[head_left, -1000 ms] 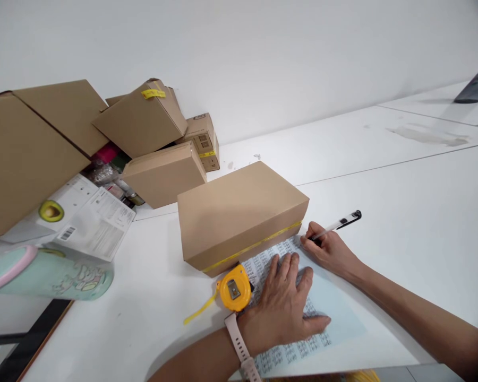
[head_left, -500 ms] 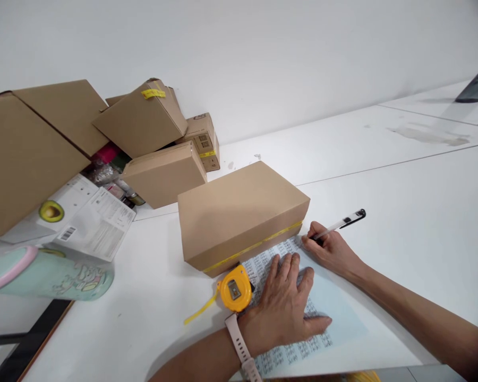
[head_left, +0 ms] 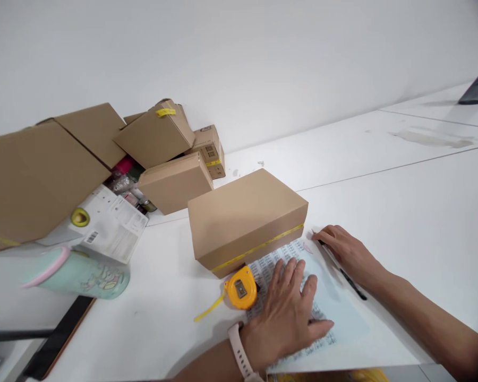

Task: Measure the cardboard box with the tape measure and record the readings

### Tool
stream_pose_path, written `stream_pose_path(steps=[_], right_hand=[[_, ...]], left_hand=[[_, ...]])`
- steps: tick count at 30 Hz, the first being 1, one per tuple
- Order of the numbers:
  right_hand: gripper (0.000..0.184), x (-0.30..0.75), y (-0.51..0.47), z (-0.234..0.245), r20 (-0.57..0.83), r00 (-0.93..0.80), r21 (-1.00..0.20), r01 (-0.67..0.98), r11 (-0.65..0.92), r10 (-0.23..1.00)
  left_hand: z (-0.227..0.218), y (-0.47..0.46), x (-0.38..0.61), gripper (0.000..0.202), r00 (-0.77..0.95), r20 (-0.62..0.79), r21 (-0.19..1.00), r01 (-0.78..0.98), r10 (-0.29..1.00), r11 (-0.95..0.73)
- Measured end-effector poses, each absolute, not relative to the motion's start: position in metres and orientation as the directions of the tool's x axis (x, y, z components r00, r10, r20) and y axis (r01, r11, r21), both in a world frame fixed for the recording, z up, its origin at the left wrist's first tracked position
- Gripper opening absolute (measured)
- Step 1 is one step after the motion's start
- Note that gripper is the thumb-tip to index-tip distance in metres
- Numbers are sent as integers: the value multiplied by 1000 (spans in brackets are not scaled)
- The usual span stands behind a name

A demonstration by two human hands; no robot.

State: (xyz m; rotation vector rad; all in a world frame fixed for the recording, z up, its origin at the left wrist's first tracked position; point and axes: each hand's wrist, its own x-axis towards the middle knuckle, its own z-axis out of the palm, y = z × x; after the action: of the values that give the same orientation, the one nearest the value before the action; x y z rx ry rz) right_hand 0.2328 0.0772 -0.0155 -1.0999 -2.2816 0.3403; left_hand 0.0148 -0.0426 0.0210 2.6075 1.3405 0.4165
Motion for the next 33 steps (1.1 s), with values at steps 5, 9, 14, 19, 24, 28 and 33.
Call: stream_pose_path(steps=[5, 9, 14, 19, 24, 28, 33], right_hand=[[37, 234, 84, -26, 418, -469, -439, 646, 625, 778], [31, 236, 84, -18, 468, -298, -503, 684, 528, 832], [31, 226, 60, 11, 555, -52, -637, 615, 465, 830], [51, 191, 12, 57, 39, -454, -980, 156, 122, 890], [55, 158, -9, 92, -56, -639, -998, 4, -69, 767], [47, 150, 14, 115, -32, -571, -999, 35, -15, 820], [38, 165, 101, 148, 104, -468, -992, -108, 59, 878]], left_hand=[[26, -78, -18, 35, 210, 443, 298, 883, 871, -364], [6, -87, -46, 64, -139, 352, 382, 924, 926, -7], [13, -87, -49, 57, -253, 204, 689, 723, 946, 45], [68, -96, -35, 46, -27, 146, 963, 234, 989, -136], [104, -91, -26, 50, 18, 158, 943, 293, 987, -156], [123, -75, -34, 54, 2, 173, 944, 284, 985, -166], [155, -51, -85, 52, -229, 236, 947, 271, 944, -171]])
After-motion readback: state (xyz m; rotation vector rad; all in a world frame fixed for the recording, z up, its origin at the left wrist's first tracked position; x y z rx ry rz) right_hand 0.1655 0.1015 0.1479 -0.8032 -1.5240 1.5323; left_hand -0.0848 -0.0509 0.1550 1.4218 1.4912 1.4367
